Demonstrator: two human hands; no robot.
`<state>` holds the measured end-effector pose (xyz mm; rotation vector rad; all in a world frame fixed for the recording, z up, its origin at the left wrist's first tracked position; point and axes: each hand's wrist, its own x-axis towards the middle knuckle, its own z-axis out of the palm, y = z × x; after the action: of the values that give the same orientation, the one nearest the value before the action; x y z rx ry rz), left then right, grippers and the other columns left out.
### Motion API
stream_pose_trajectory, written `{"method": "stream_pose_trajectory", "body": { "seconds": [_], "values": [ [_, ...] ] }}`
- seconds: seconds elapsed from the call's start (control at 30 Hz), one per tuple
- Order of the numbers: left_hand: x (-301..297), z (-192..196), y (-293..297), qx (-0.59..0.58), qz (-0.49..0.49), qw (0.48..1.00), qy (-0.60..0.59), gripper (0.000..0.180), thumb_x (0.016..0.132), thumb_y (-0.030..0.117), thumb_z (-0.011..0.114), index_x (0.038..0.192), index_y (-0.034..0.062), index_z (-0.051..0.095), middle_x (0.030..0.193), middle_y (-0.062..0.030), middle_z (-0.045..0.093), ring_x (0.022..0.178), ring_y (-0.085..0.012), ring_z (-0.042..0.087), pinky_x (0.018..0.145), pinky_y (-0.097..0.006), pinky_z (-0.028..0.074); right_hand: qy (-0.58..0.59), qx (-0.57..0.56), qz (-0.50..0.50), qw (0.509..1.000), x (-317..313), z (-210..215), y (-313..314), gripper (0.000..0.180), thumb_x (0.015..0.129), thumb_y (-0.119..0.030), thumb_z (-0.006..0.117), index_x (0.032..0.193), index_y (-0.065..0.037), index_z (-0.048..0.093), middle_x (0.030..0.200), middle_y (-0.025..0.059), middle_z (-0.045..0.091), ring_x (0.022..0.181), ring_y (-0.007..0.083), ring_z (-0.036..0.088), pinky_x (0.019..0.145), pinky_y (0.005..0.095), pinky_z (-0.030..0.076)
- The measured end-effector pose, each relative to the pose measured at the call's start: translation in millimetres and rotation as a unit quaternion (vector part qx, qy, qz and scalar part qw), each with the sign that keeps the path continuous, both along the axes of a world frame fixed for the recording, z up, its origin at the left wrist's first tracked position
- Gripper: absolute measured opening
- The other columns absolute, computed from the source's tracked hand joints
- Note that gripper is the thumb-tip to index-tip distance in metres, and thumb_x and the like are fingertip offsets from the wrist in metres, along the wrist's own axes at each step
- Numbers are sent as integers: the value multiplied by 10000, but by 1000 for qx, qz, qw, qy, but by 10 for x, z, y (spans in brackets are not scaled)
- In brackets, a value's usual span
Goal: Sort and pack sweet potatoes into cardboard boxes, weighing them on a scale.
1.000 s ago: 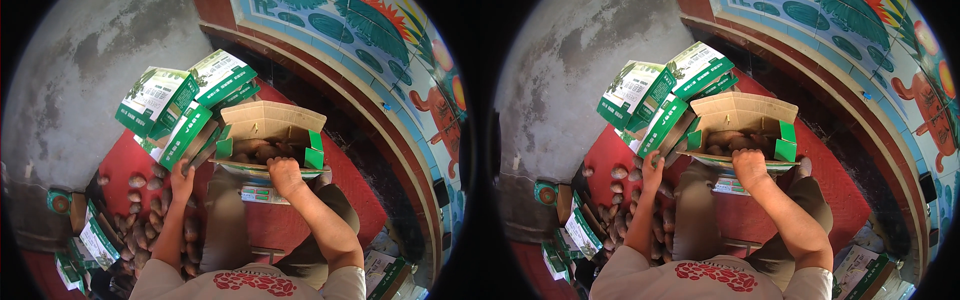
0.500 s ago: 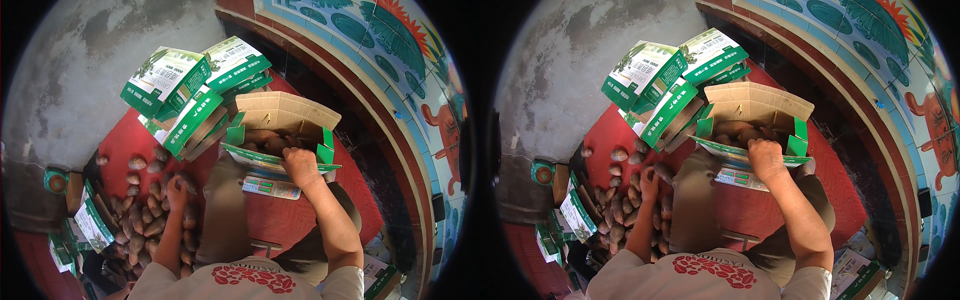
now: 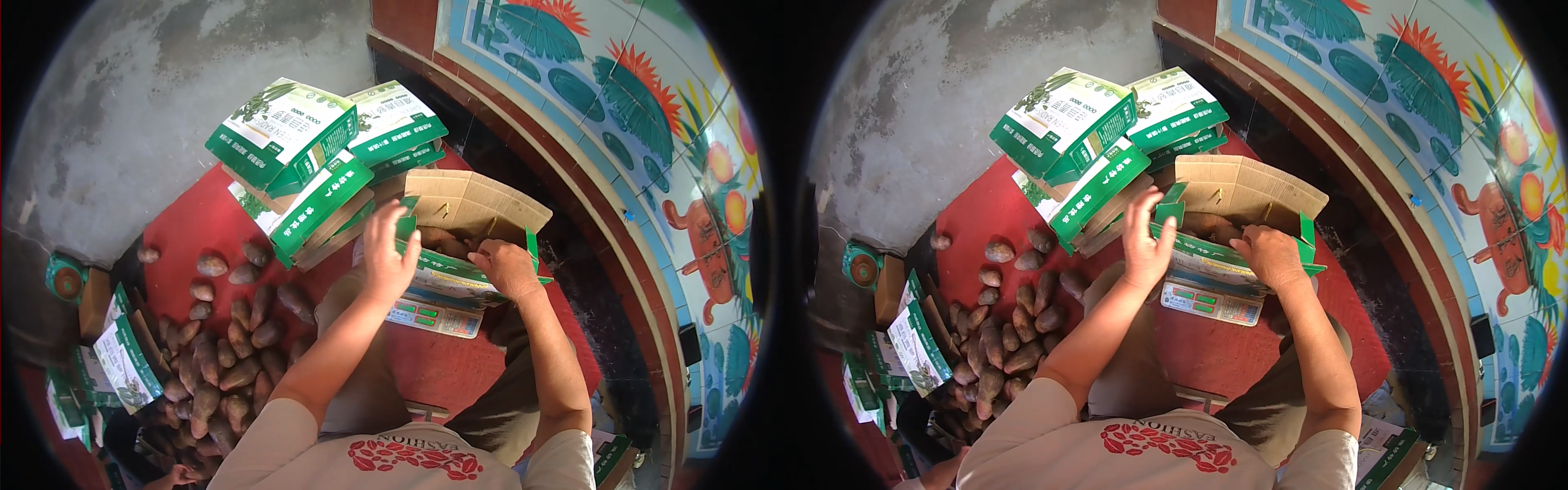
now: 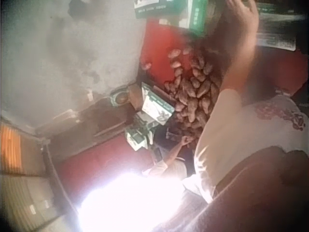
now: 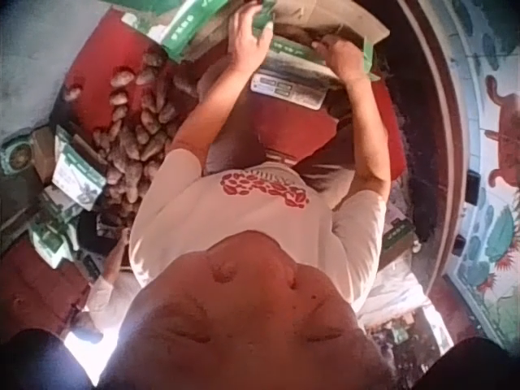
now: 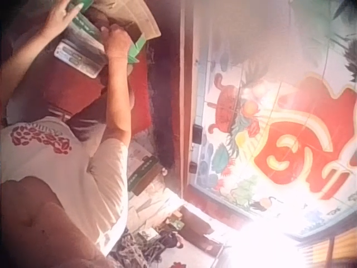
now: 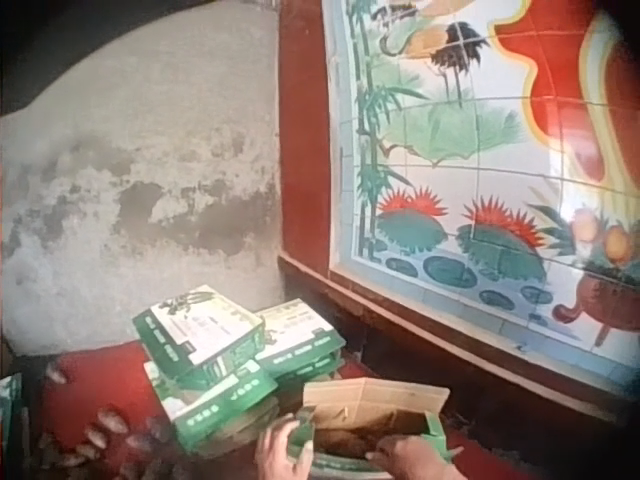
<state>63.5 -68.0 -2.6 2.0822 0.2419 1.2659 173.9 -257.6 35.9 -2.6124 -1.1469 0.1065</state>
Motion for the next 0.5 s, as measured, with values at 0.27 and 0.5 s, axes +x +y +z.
{"method": "stream_pose_trajectory", "body": {
  "seconds": [0.27,0.5],
  "values": [
    [-15,-174,-202,148,-77,957,239,490,676,415,771,1011,94,615,1245,-98,504,1265,-319,369,1058,-594,195,-102,-50,-14,993,503,47,-35,251,800,-298,643,864,-56,645,857,145,663,836,313,645,747,413,510],
    [41,-205,-157,205,-104,923,309,395,637,287,811,943,126,620,1097,-46,561,1187,-243,443,1085,-582,150,-222,-17,-49,974,1058,-317,74,489,744,-191,695,1201,-134,528,1222,105,549,1168,284,484,929,400,424]
  ]
}}
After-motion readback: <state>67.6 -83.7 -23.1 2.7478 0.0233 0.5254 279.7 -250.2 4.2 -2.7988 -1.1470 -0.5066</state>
